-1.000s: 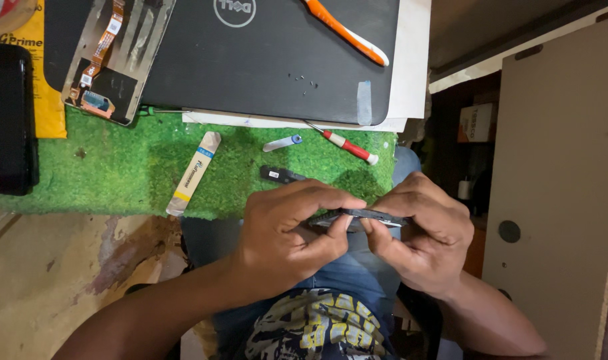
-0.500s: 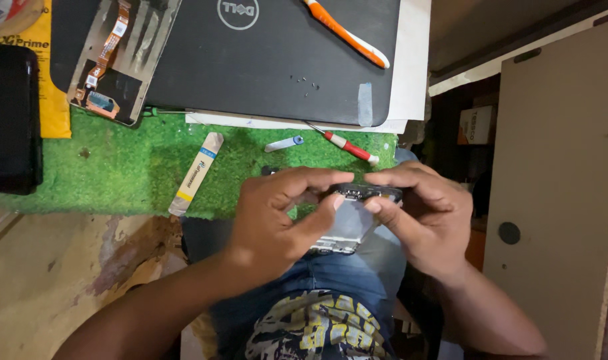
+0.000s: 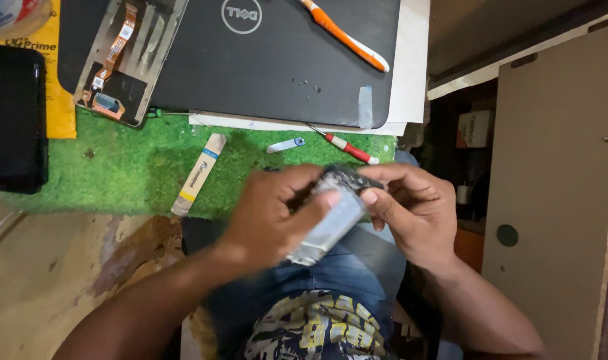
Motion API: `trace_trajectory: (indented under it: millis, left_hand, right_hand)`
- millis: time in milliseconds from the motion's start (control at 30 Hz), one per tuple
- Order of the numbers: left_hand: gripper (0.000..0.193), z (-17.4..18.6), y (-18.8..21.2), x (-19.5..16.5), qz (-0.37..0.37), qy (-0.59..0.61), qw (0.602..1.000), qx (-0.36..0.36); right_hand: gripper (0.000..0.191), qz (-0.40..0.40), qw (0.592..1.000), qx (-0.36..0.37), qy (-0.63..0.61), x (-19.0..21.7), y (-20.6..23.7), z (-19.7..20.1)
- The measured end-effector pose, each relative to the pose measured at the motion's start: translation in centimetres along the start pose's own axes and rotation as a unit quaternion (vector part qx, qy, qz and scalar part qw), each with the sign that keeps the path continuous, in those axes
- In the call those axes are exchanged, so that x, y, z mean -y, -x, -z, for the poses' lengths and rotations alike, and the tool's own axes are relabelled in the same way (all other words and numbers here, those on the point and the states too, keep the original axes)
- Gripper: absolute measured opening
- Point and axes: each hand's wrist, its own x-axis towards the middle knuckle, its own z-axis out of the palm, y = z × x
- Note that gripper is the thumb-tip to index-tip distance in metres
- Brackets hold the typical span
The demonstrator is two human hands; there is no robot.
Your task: The person disassembles a smartphone, removes the battery and internal components, cleans a small circuit board with a cotton swab, and reassembles the phone using a screwdriver and prying tool.
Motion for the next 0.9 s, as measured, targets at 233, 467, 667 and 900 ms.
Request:
trace_trajectory:
  millis: [233,467,667,900]
  left_hand:
    - [0.03,6.5,1.1,-3.2,0.0,-0.026,0.992,-0.127]
    - [0.038,7.3,1.9,-4.6,-0.033,-0.185,0.968,-0.167]
    - [0.034,6.9,1.6,-3.0,-0.104,-0.246,0.953,-0.141]
    - [0.036,5.8,0.8,-1.7,-0.155,-0.333,0.928,-0.066]
  right_hand:
    - [0.02,0.191,0.944,0.0,0.268,0.3,-1.6,-1.0]
    - [0.038,0.291,0.802,0.06,0.518,-0.9,-2.2,-4.8]
    - [0.027,0.283,0.802,0.028,0.526,-1.6,-2.4,-5.2]
    - [0.03,0.296,0.727,0.02,0.62,0.0,-1.9,-3.2]
